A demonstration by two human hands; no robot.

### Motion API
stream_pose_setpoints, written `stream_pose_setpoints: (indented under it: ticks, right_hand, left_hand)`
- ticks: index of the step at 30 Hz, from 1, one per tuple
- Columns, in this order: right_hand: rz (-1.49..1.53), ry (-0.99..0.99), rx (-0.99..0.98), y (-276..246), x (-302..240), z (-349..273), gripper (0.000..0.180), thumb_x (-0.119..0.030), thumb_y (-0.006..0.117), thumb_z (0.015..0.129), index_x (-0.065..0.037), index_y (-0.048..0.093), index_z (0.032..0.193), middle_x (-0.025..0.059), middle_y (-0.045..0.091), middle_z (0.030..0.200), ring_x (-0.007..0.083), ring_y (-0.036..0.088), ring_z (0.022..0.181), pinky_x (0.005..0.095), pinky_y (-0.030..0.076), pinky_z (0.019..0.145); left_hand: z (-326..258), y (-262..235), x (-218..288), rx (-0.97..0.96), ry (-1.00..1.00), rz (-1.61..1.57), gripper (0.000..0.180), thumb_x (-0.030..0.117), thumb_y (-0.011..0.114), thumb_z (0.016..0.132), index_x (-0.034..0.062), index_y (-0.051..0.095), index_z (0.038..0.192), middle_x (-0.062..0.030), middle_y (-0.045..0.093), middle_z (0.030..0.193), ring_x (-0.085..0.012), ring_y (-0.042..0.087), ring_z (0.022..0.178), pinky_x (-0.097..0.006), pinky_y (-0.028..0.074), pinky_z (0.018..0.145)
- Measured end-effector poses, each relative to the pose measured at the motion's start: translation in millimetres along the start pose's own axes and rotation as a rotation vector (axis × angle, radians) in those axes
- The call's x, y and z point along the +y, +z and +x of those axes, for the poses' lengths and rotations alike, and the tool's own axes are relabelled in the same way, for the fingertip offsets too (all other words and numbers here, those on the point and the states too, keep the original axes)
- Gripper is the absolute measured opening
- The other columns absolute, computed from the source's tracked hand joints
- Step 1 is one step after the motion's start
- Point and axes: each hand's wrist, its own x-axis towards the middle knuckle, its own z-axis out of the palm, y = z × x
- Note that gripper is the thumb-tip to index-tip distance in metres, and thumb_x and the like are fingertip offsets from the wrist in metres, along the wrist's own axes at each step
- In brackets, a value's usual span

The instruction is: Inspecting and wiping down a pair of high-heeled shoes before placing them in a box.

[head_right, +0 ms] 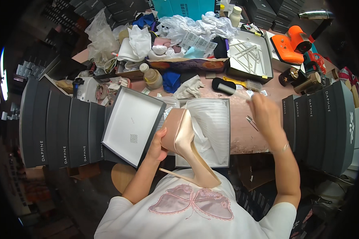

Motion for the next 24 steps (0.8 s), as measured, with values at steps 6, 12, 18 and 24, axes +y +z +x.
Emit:
stream_pose_setpoints:
  ticks: [6,12,18,24]
  right_hand:
    - [0.765,-0.308,-0.016,-14,-74,48,0.070,-0.018,0.072,0.082,-0.006,0.038,0.143,0.0229,0.037,0.145,0.0374,0.033,0.137,0.0441,0.034,0.108]
    - [1.459,-0.098,-0.483,25,-140,-30,0.109,-0.027,0.079,0.075,-0.008,0.006,0.153,0.0253,0.031,0.149,0.0340,0.037,0.136,0.0410,0.037,0.105]
    - [1.242,-0.102,-0.571,35,-152,-49,0.111,-0.022,0.075,0.073,-0.003,0.001,0.152,0.0309,0.038,0.141,0.0406,0.048,0.125,0.0399,0.039,0.103]
    - [1.227,-0.117,-0.578,42,-155,-55,0.109,-0.023,0.073,0.073,-0.001,0.001,0.152,0.0332,0.047,0.128,0.0423,0.051,0.119,0.0397,0.040,0.101]
  left_hand:
    - [-8,20,10,-0.085,0.124,0.057,0.071,0.035,0.059,0.086,-0.0025,0.037,0.142,-0.0123,0.052,0.131,-0.0182,0.053,0.117,-0.029,0.043,0.098]
    - [-29,28,19,-0.065,0.361,0.196,0.074,0.034,0.060,0.086,-0.0047,0.034,0.144,-0.0151,0.048,0.134,-0.0205,0.049,0.123,-0.032,0.042,0.100]
    - [-42,10,21,0.078,0.431,0.727,0.066,0.013,0.063,0.088,-0.0023,0.033,0.145,-0.0156,0.039,0.142,-0.0229,0.042,0.130,-0.035,0.035,0.108]
    - [-43,1,33,-0.083,0.242,0.610,0.068,0.006,0.066,0.084,0.0010,0.036,0.145,-0.0132,0.037,0.145,-0.0228,0.038,0.134,-0.035,0.030,0.112]
